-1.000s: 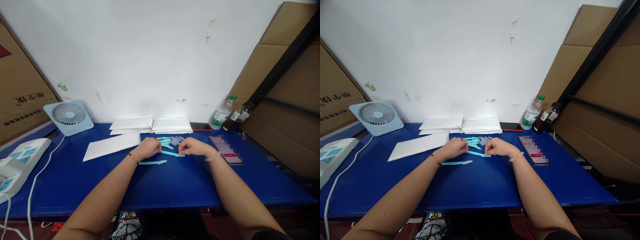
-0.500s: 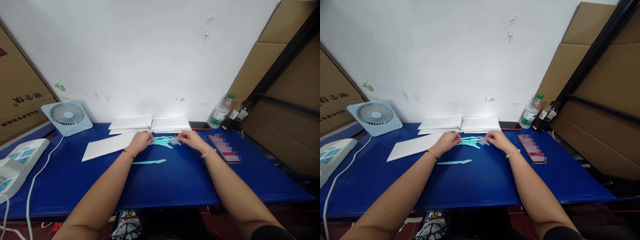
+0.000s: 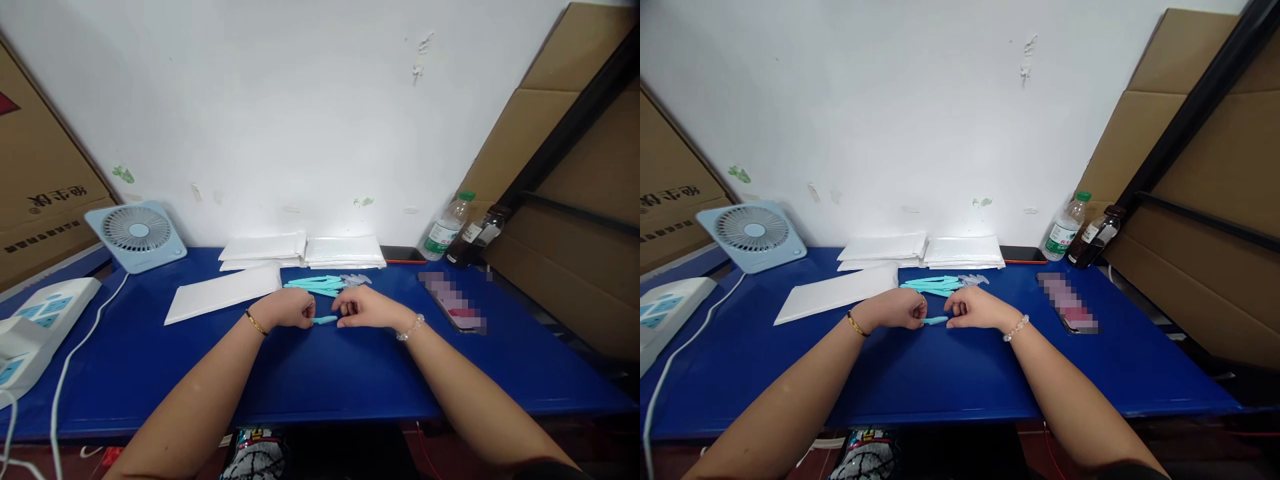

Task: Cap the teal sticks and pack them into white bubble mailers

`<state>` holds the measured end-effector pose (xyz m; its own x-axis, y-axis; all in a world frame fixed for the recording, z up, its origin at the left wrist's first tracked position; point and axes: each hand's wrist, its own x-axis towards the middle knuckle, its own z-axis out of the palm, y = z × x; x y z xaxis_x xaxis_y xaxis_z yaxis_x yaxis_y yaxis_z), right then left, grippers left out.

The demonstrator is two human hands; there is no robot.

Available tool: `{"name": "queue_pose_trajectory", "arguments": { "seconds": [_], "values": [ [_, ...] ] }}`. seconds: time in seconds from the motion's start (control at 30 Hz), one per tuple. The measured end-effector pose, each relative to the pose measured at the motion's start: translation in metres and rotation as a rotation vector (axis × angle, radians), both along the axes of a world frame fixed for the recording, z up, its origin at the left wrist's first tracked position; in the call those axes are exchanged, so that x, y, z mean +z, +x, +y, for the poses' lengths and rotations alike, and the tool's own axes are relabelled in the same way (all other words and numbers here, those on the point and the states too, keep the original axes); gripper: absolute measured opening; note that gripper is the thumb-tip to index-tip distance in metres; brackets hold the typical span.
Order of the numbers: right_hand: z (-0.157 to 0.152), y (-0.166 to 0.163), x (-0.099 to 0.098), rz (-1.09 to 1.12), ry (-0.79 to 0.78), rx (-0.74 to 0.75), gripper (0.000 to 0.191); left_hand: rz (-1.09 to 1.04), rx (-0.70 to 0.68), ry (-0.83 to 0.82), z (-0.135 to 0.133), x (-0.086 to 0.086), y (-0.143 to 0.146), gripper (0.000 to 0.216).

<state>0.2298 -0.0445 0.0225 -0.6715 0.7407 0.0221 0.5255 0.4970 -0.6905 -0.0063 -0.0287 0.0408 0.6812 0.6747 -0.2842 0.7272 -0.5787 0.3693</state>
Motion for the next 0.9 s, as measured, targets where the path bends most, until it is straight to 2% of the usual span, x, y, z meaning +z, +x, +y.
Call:
{"name": "queue_pose_trajectory", "arguments": {
  "seconds": [0.17, 0.27, 0.4, 0.5, 0.6, 0.73, 0.8, 0.9],
  "values": [
    [-0.001, -0.013, -0.004, 0.08, 0.079, -0.058, 0.022, -0.17, 0.019, 0.009, 0.006, -0.002, -0.002, 0.013],
    [0.002, -0.011, -0.007, 0.17, 0.116, -0.129, 0.023, -0.286, 0.048, -0.069, 0.011, -0.009, -0.003, 0.017],
    [0.015, 0.007, -0.013, 0.311, -0.02, -0.206, 0.026, -0.372, 0.107, -0.157, 0.018, -0.016, -0.004, 0.022],
    [0.03, 0.027, -0.02, 0.392, -0.084, -0.356, 0.032, -0.383, 0.149, -0.135, 0.021, -0.019, -0.005, 0.024],
    [0.041, 0.041, -0.026, 0.305, -0.043, -0.494, 0.03, -0.397, 0.153, -0.138, 0.02, -0.02, -0.004, 0.03],
    [0.04, 0.046, -0.022, 0.063, 0.237, -0.618, 0.023, -0.372, 0.111, -0.085, 0.018, -0.019, -0.003, 0.041],
    [0.035, 0.045, -0.015, -0.017, 0.341, -0.594, 0.019, -0.37, 0.092, -0.009, 0.018, -0.017, -0.003, 0.045],
    [0.027, 0.039, -0.009, -0.014, 0.313, -0.488, 0.018, -0.362, 0.043, 0.059, 0.018, -0.012, -0.001, 0.045]
  ]
}}
